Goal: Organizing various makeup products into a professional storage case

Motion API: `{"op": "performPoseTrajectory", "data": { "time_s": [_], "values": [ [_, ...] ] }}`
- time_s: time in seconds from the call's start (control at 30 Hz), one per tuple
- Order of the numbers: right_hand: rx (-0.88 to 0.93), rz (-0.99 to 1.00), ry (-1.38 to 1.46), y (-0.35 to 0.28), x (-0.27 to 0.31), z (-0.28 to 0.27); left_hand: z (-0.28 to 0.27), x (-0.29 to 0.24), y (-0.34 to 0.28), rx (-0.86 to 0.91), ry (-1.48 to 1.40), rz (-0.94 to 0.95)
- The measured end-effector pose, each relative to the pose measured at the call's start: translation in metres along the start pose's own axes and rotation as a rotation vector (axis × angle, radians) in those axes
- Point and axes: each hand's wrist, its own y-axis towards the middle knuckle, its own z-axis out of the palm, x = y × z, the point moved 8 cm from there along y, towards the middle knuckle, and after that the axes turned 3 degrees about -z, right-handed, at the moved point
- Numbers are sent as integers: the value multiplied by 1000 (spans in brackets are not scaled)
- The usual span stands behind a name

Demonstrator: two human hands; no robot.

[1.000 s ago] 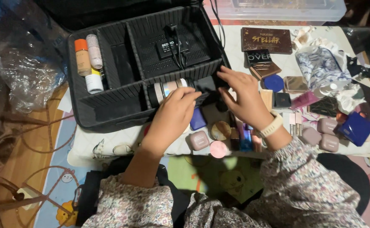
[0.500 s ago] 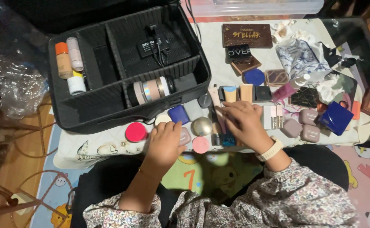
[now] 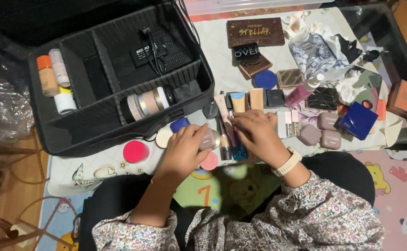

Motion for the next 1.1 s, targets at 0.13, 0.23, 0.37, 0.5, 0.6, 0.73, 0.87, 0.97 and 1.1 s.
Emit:
{"op": "performPoseTrajectory", "data": {
  "time_s": [0.13, 0.23, 0.37, 0.5, 0.6, 0.73, 0.87, 0.97, 1.1],
  "values": [
    [8, 15, 33, 0, 2, -1, -5, -13, 5, 31, -20, 23],
    [10, 17, 20, -1, 0, 5, -1, -14, 8, 39, -12, 43],
    [-14, -11, 58, -1, 6, 7, -3, -8, 3, 17, -10, 45],
    [-148, -149, -161, -8, 25, 3, -26, -1, -15, -76, -15, 29],
    [-158, -340, -30, -21, 64, 9, -27, 8, -31, -35, -3, 19],
    [-218, -409, -137, -27, 85, 20, -26, 7, -42, -16, 68, -27],
    [-174, -403, -118, -28, 78, 36, -17, 17, -45, -9, 58, -39],
    [-135, -392, -106, -29, 77, 42, -13, 20, -46, -36, 56, -26],
    [-104, -399, -78, -26, 81, 40, -8, 24, -46, -83, 56, -19]
  ]
}}
